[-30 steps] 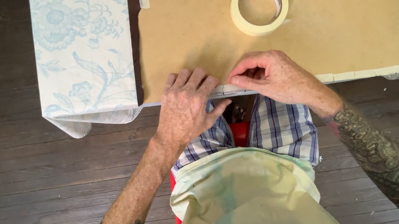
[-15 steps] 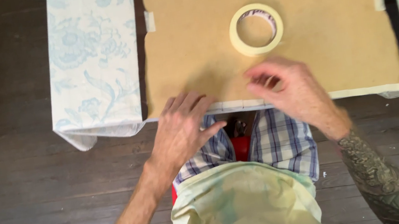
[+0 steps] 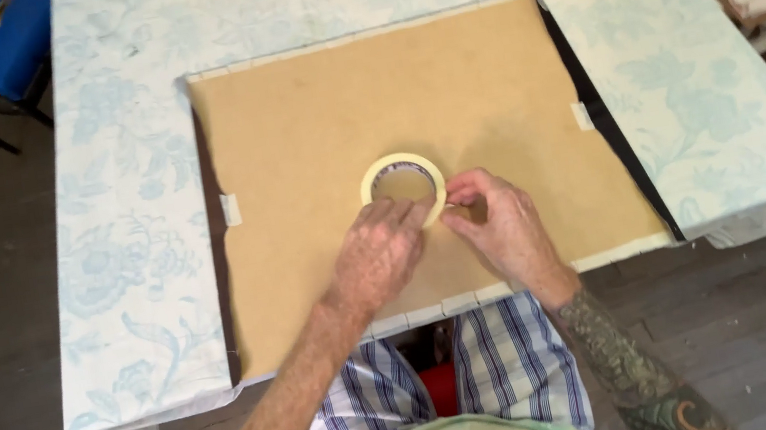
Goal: Applying small strips of masking tape to the edge of a board on a workbench.
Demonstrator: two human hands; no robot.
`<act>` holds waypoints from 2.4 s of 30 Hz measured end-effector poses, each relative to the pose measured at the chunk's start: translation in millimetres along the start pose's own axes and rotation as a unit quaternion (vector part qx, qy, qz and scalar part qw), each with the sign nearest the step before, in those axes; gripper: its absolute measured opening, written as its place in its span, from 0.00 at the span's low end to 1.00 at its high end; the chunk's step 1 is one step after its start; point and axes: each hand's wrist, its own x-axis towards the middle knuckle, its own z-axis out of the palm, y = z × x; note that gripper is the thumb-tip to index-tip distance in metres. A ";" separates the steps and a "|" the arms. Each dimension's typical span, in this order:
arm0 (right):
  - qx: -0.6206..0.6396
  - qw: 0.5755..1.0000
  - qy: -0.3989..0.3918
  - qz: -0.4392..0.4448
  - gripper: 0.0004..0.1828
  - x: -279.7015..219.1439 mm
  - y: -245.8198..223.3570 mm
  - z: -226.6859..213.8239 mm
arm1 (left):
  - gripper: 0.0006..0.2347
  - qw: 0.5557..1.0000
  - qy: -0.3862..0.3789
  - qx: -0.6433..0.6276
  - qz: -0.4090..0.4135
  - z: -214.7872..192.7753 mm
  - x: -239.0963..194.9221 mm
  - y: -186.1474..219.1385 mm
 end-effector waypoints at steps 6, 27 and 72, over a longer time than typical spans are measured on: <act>0.054 0.998 -0.040 -0.008 0.14 4.4 4.2 -10.6 | 0.15 0.999 -0.004 -0.037 -0.016 -21.0 5.6 10.0; 0.099 0.991 0.051 -0.069 0.08 -15.3 -4.2 -42.9 | 0.02 0.982 -0.065 -0.174 -0.047 -48.4 46.8 42.4; -0.038 0.893 0.040 -0.447 0.15 -108.6 -76.9 5.5 | 0.14 0.613 0.003 -0.641 -0.463 -93.2 -153.2 99.2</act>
